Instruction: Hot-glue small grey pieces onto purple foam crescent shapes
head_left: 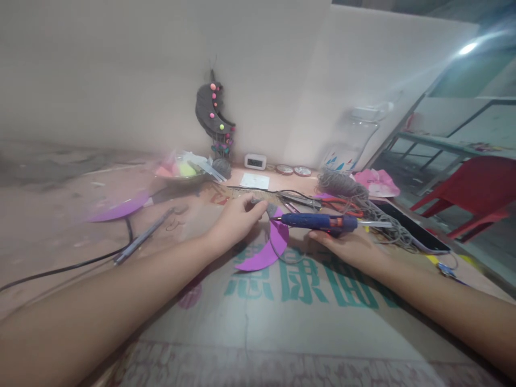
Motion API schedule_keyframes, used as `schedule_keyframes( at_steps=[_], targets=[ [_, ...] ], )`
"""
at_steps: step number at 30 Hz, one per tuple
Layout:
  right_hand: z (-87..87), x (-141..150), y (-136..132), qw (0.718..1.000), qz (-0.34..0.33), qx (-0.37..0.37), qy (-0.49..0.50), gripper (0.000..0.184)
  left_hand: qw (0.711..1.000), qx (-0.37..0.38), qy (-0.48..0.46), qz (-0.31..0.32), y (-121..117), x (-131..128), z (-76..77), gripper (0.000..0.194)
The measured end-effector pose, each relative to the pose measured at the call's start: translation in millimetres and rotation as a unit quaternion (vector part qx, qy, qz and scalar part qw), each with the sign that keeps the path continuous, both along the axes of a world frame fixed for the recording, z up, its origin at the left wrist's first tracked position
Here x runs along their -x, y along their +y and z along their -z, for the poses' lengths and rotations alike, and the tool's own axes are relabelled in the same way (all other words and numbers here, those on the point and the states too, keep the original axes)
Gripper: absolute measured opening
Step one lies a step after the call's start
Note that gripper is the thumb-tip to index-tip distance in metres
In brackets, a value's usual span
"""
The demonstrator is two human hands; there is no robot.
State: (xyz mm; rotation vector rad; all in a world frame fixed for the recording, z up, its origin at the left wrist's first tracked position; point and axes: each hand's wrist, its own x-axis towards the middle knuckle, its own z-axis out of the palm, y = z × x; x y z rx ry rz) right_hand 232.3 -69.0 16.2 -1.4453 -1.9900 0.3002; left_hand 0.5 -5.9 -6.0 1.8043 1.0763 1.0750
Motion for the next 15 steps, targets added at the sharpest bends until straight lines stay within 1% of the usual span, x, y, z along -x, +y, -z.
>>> schedule_keyframes(
  at_steps=[8, 15],
  targets=[
    [3.4, -3.3, 0.9, 1.000, 0.002, -0.008, 0.001, 0.021, 1.000, -0.003, 0.010, -0.001, 0.8, -0.6, -0.8, 0.030],
    [3.0, -3.0, 1.2, 1.000, 0.004, 0.001, 0.004, 0.022, 1.000, 0.010, 0.003, 0.001, -1.1, -0.4, -3.2, 0.030]
  ],
)
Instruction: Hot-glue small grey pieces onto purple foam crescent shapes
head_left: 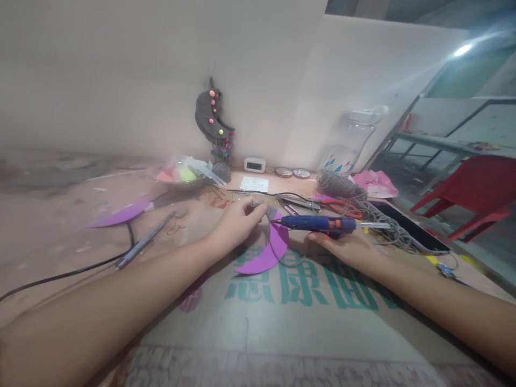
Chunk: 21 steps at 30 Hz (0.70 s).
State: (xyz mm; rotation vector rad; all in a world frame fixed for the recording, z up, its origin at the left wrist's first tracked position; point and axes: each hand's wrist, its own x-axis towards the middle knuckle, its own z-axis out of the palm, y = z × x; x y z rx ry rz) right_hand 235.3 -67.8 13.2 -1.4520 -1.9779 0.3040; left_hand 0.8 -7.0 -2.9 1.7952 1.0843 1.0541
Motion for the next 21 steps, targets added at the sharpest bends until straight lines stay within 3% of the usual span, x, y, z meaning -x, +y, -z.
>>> schedule_keyframes(
  at_steps=[21],
  targets=[
    [3.6, -7.8, 2.2, 0.999, 0.039, -0.026, -0.019, 0.022, 1.000, -0.004, 0.001, 0.008, 1.0, 1.1, 2.8, 0.029]
  ],
)
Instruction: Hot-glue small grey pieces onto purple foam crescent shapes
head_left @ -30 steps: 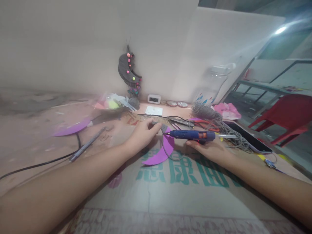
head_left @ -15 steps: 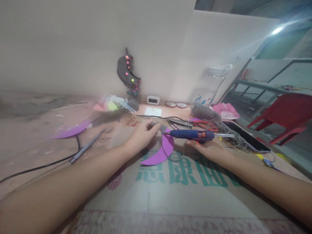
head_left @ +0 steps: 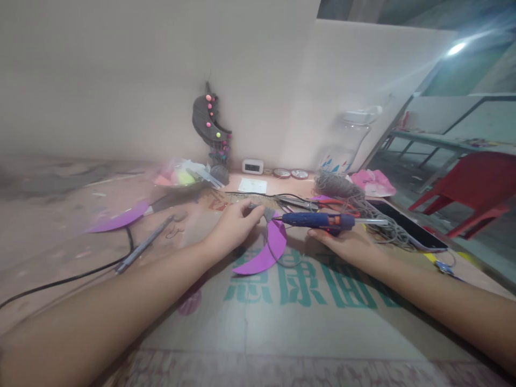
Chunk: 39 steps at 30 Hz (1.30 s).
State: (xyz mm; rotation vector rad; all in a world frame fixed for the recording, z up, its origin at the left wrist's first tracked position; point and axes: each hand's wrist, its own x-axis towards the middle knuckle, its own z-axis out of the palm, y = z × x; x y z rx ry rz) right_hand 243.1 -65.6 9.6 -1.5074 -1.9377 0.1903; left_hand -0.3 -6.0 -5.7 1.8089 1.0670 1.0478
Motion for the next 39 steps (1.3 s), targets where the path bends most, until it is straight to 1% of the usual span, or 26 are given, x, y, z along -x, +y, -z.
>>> schedule_keyframes(
  at_steps=[10, 21, 31, 34, 37, 39],
  targets=[
    [-2.0, 0, 1, 0.999, 0.031, 0.004, -0.015, 0.028, 1.000, -0.004, 0.004, 0.007, 1, 1, 1.7, 0.030],
    [3.5, -4, 5, 1.000, 0.022, -0.011, 0.002, 0.028, 1.000, -0.001, 0.008, 0.011, 0, 0, -1.0, 0.029],
    [-5.0, 2, 4, 0.999, 0.018, -0.012, 0.038, 0.027, 1.000, 0.002, 0.008, 0.012, 1, -1, 0.4, 0.028],
    [-5.2, 2, 4, 0.998, 0.045, 0.005, 0.034, 0.031, 1.000, 0.004, 0.008, 0.009, 0, -1, -1.0, 0.029],
    [-6.3, -1, 4, 0.993, 0.105, 0.045, 0.020, 0.037, 1.000, 0.012, 0.006, 0.004, -1, -1, -2.6, 0.027],
    [-9.3, -4, 4, 0.991, 0.117, 0.057, 0.020, 0.039, 1.000, 0.019, 0.006, 0.007, -1, -2, -2.4, 0.026]
  ],
)
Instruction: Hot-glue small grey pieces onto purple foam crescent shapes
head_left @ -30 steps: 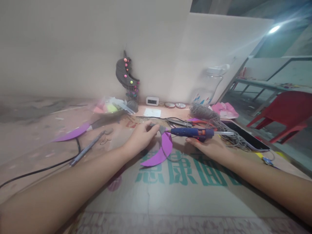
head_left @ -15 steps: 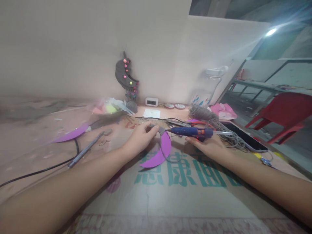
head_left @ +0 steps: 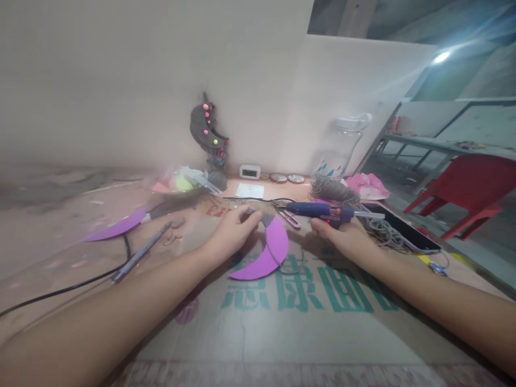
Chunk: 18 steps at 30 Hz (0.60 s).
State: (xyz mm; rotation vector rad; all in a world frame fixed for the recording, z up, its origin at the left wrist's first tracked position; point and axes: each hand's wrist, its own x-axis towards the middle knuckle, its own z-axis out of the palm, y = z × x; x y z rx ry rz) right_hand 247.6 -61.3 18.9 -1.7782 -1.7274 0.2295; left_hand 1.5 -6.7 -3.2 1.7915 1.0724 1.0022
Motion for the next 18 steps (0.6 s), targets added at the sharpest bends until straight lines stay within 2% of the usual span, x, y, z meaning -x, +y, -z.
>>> schedule_keyframes(
  at_steps=[3, 7, 11, 15, 18],
  targets=[
    [-9.6, -4, 1, 0.998, -0.052, -0.010, 0.030, 0.041, 1.000, 0.010, 0.007, 0.004, 0, -1, 1.7, 0.027],
    [-30.6, 1, 3, 0.987, -0.130, -0.045, 0.084, 0.041, 0.999, 0.032, -0.001, 0.030, -2, -2, 1.0, 0.027],
    [-55.5, 19, 16, 0.983, -0.170, -0.052, 0.048, 0.034, 0.998, 0.043, -0.003, 0.035, -5, -2, -1.5, 0.028],
    [-69.7, 36, 55, 0.990, -0.134, -0.046, 0.002, 0.026, 0.999, 0.042, 0.004, 0.029, -4, -3, -2.2, 0.027],
    [-64.0, 40, 97, 0.993, -0.119, -0.001, -0.019, 0.029, 0.998, 0.045, 0.002, 0.034, -4, -3, -3.4, 0.025]
  ],
)
